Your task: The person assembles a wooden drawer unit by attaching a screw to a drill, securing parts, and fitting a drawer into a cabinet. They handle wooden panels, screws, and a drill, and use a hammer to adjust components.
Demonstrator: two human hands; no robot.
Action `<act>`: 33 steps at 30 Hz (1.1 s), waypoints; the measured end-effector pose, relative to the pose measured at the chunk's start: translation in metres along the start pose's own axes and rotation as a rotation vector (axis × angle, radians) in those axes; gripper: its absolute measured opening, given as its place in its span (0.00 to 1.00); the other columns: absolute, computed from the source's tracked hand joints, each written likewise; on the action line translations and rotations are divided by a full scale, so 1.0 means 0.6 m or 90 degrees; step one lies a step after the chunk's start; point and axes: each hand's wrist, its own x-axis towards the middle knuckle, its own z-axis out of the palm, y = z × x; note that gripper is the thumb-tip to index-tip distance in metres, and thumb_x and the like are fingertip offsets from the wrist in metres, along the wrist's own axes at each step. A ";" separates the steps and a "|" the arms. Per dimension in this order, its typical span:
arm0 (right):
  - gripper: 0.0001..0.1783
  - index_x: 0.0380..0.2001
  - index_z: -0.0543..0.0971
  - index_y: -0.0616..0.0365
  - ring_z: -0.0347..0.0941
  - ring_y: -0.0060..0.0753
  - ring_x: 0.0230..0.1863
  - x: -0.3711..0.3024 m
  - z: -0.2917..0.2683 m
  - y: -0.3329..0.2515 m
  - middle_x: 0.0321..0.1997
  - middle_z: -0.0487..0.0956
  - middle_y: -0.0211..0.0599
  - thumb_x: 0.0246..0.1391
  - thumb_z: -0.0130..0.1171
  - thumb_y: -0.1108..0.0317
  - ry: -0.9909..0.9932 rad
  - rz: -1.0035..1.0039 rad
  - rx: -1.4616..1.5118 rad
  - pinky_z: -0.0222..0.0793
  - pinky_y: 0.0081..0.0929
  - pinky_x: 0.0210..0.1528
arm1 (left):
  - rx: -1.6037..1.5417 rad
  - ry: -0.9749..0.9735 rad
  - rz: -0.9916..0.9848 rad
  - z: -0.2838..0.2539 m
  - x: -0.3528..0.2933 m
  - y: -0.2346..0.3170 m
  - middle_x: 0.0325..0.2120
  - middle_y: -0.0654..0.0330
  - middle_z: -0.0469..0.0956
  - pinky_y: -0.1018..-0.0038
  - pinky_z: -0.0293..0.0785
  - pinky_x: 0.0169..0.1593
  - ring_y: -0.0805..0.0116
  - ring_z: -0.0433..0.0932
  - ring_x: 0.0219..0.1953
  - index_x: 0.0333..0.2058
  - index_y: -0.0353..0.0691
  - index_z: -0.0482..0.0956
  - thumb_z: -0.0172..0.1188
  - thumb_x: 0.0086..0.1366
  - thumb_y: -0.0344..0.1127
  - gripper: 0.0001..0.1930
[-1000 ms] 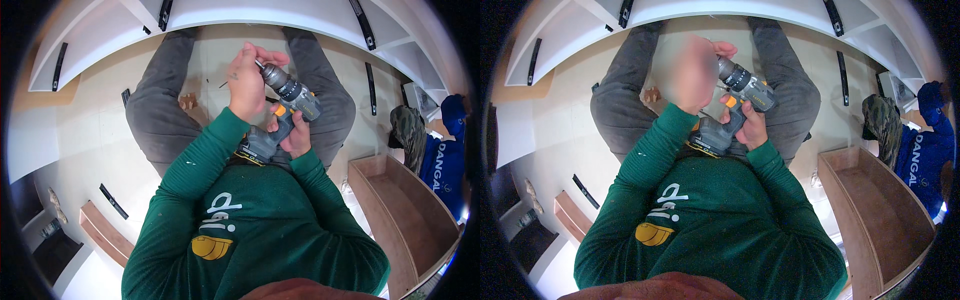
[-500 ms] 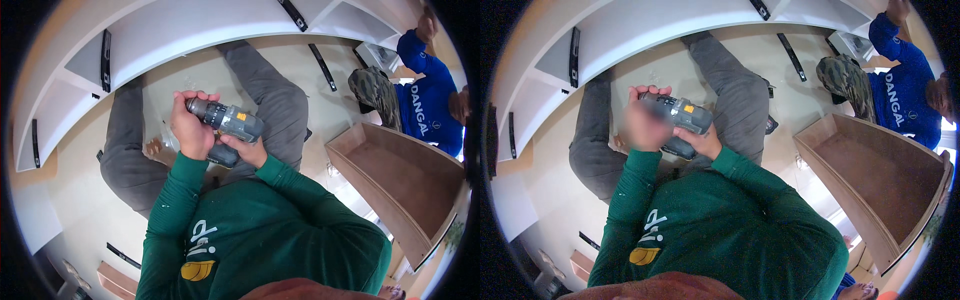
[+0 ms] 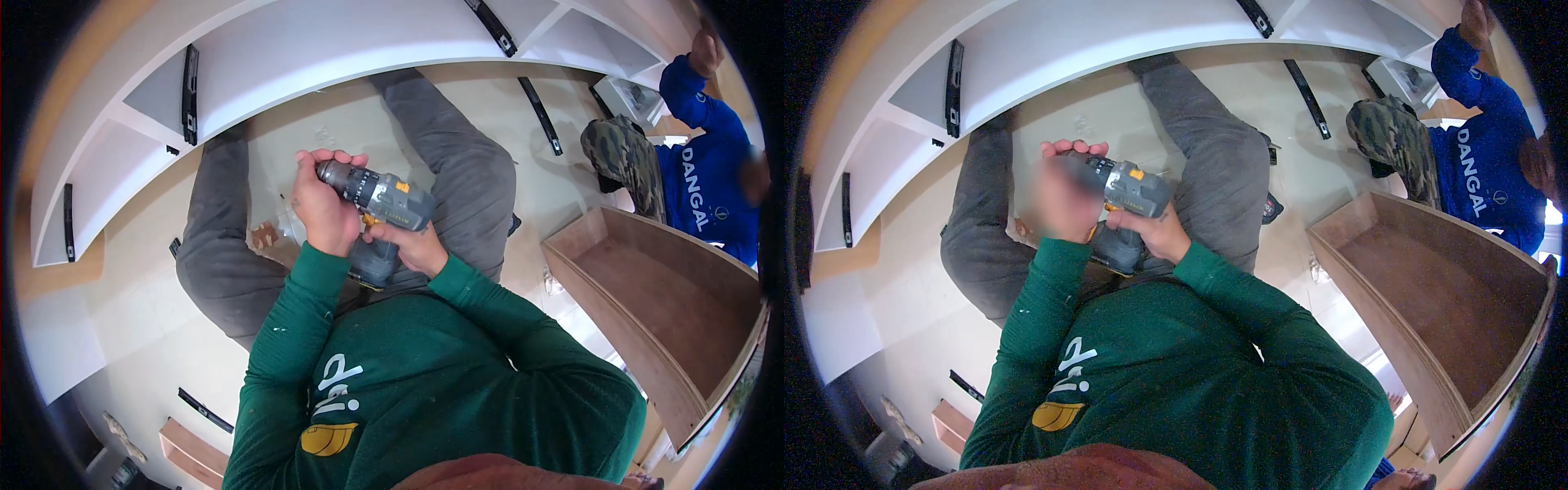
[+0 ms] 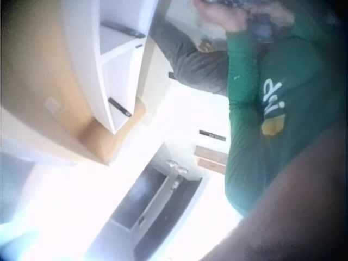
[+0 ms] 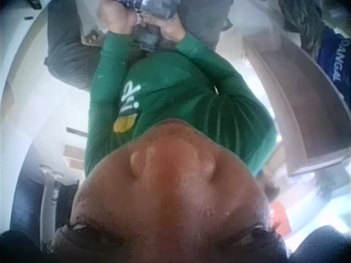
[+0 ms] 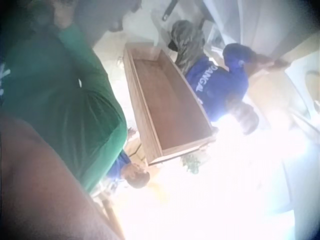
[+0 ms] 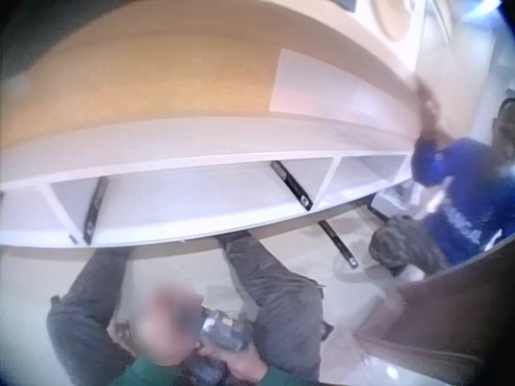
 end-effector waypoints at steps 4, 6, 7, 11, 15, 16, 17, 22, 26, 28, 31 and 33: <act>0.34 0.62 0.71 0.59 0.75 0.24 0.51 -0.018 0.017 -0.013 0.52 0.79 0.33 0.54 0.73 0.74 -0.024 -0.094 -0.297 0.74 0.29 0.55 | 0.002 0.000 -0.062 -0.003 -0.006 0.009 0.27 0.56 0.77 0.54 0.78 0.53 0.51 0.81 0.37 0.35 0.42 0.72 0.42 0.81 0.48 0.19; 0.29 0.60 0.73 0.58 0.75 0.24 0.52 -0.021 0.011 -0.003 0.51 0.80 0.33 0.55 0.71 0.73 -0.027 -0.091 -0.308 0.73 0.29 0.56 | -0.004 -0.002 -0.072 0.003 -0.012 0.009 0.27 0.56 0.76 0.54 0.80 0.47 0.52 0.81 0.36 0.35 0.41 0.71 0.43 0.80 0.48 0.19; 0.31 0.61 0.71 0.58 0.75 0.24 0.52 -0.020 0.013 -0.003 0.52 0.79 0.33 0.55 0.71 0.74 -0.029 -0.082 -0.315 0.73 0.28 0.56 | -0.002 -0.008 -0.061 0.003 -0.009 0.007 0.27 0.55 0.76 0.54 0.82 0.43 0.53 0.81 0.35 0.35 0.41 0.71 0.43 0.80 0.48 0.19; 0.48 0.72 0.60 0.59 0.71 0.25 0.56 -0.014 0.022 -0.015 0.60 0.73 0.35 0.50 0.71 0.77 -0.034 -0.032 -0.323 0.71 0.28 0.59 | 0.017 0.007 -0.051 0.008 -0.011 0.012 0.27 0.54 0.76 0.54 0.85 0.41 0.55 0.81 0.31 0.35 0.39 0.70 0.45 0.79 0.48 0.19; 0.47 0.72 0.61 0.59 0.73 0.27 0.55 -0.007 0.019 -0.004 0.59 0.75 0.37 0.49 0.70 0.77 -0.041 -0.077 -0.364 0.72 0.28 0.58 | 0.030 0.026 -0.051 -0.021 0.006 0.004 0.26 0.55 0.75 0.55 0.84 0.45 0.56 0.81 0.30 0.35 0.38 0.71 0.46 0.79 0.48 0.19; 0.47 0.72 0.61 0.58 0.74 0.28 0.55 -0.005 0.020 -0.003 0.60 0.76 0.38 0.49 0.70 0.76 -0.039 -0.108 -0.404 0.72 0.29 0.58 | 0.051 0.021 -0.051 -0.025 0.008 0.003 0.26 0.56 0.75 0.55 0.83 0.48 0.57 0.81 0.30 0.35 0.39 0.72 0.46 0.79 0.48 0.18; 0.47 0.72 0.61 0.57 0.75 0.30 0.56 -0.002 0.020 -0.002 0.60 0.76 0.40 0.49 0.71 0.75 -0.037 -0.140 -0.445 0.72 0.30 0.59 | 0.071 0.016 -0.051 -0.030 0.009 0.002 0.25 0.57 0.75 0.55 0.82 0.51 0.57 0.82 0.31 0.35 0.40 0.72 0.46 0.79 0.47 0.18; 0.48 0.72 0.62 0.54 0.77 0.42 0.62 0.014 0.011 -0.012 0.64 0.76 0.47 0.48 0.71 0.68 -0.070 -0.202 -0.611 0.71 0.33 0.62 | 0.098 0.024 -0.103 -0.036 0.007 0.022 0.26 0.57 0.75 0.57 0.83 0.51 0.62 0.80 0.29 0.35 0.38 0.72 0.49 0.78 0.47 0.17; 0.48 0.71 0.63 0.54 0.74 0.53 0.65 0.015 0.026 -0.012 0.66 0.74 0.51 0.47 0.71 0.67 -0.089 -0.234 -0.666 0.71 0.36 0.63 | 0.101 -0.015 -0.139 -0.063 0.010 0.026 0.27 0.59 0.76 0.61 0.82 0.51 0.65 0.80 0.30 0.35 0.39 0.72 0.55 0.76 0.45 0.15; 0.48 0.70 0.64 0.57 0.75 0.54 0.63 0.014 0.022 -0.002 0.66 0.75 0.51 0.45 0.73 0.65 -0.124 -0.217 -0.670 0.72 0.38 0.61 | 0.110 0.013 -0.145 -0.065 -0.015 0.045 0.28 0.61 0.75 0.62 0.82 0.52 0.67 0.79 0.31 0.34 0.40 0.72 0.60 0.73 0.40 0.11; 0.44 0.68 0.67 0.56 0.78 0.54 0.56 -0.001 0.042 0.018 0.60 0.78 0.48 0.45 0.71 0.66 -0.179 -0.221 -0.678 0.75 0.42 0.55 | 0.072 0.052 -0.099 -0.104 -0.044 0.054 0.28 0.60 0.75 0.65 0.82 0.39 0.65 0.80 0.29 0.37 0.37 0.74 0.63 0.67 0.31 0.07; 0.41 0.67 0.68 0.53 0.80 0.53 0.51 -0.008 0.050 0.039 0.55 0.81 0.45 0.47 0.69 0.66 -0.227 -0.255 -0.724 0.75 0.44 0.51 | 0.075 0.108 -0.104 -0.152 -0.060 0.061 0.28 0.59 0.75 0.65 0.82 0.39 0.65 0.79 0.28 0.40 0.36 0.74 0.62 0.68 0.30 0.07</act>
